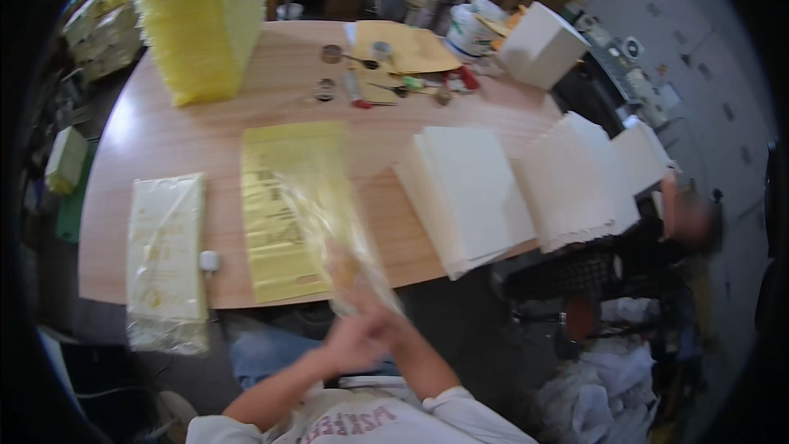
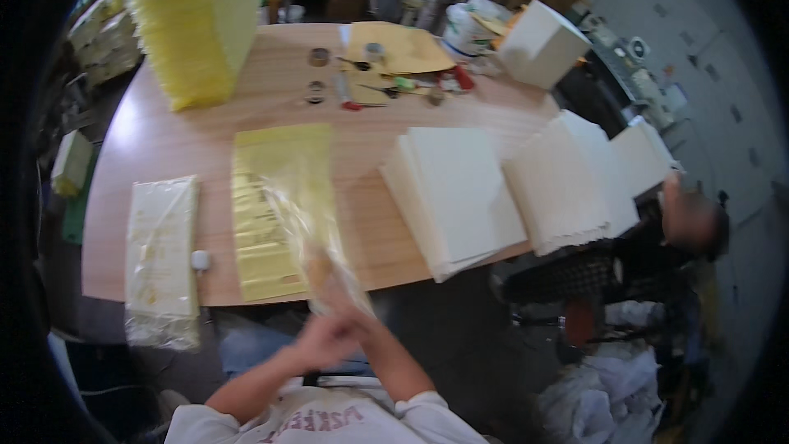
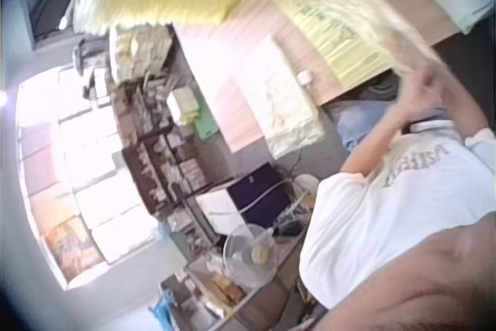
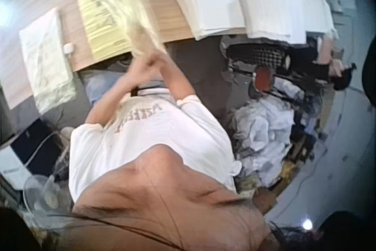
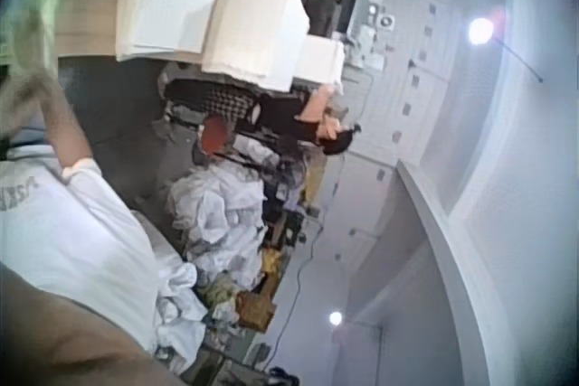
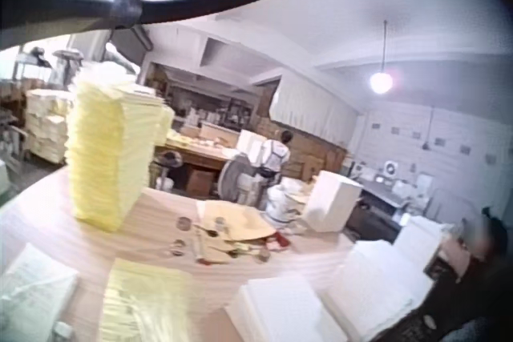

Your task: The person repeatedly picks up white rectangular sheets and inserts them into yellow plastic bags on a table. They then place the filled bags into a stack of yellow bubble wrap. The process is repeated multiple times throughout the clip.

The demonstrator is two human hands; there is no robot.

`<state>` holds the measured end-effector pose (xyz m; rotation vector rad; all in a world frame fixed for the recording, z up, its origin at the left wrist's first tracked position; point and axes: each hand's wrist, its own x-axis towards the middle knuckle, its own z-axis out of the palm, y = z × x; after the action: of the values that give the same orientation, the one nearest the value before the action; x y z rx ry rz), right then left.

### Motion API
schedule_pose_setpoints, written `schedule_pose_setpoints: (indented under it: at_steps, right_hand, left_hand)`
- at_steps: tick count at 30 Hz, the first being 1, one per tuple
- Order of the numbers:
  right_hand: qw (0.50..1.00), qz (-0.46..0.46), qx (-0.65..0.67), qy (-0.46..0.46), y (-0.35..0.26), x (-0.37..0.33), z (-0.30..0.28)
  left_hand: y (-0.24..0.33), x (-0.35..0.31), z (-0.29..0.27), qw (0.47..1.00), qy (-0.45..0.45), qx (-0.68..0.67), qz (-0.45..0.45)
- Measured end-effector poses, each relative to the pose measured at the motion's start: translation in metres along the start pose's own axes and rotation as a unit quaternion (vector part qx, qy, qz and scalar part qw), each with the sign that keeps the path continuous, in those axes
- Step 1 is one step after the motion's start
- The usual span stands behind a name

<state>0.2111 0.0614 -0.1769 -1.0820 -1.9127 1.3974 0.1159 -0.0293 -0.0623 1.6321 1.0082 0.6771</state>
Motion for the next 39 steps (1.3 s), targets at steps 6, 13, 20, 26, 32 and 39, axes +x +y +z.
schedule_pose_setpoints:
  at_steps: [6, 13, 20, 26, 32, 39]
  right_hand:
    - [0.973, 0.130, -0.092, 0.169, -0.048, -0.109, -0.135]
    - [0.866, -0.028, -0.440, 0.236, -0.020, -0.106, -0.242]
    - [0.885, -0.040, -0.355, 0.299, -0.043, -0.095, -0.246]
    - [0.945, -0.153, -0.265, 0.112, -0.139, -0.123, -0.171]
    - [0.920, 0.214, 0.005, 0.327, 0.016, -0.219, -0.176]
    - [0.935, 0.153, 0.266, 0.175, -0.071, -0.130, -0.075]
  left_hand:
    - [-0.070, 0.022, -0.049, 0.981, 0.110, -0.155, -0.045]
    - [-0.067, 0.033, -0.007, 0.967, -0.009, -0.250, -0.057]
    - [-0.057, 0.053, -0.007, 0.941, -0.024, -0.329, -0.077]
    - [-0.084, 0.113, 0.008, 0.713, -0.026, -0.698, -0.054]
    - [-0.059, 0.068, -0.002, 0.853, 0.022, -0.445, -0.271]
    - [-0.047, 0.020, -0.029, 0.989, 0.136, -0.015, -0.055]
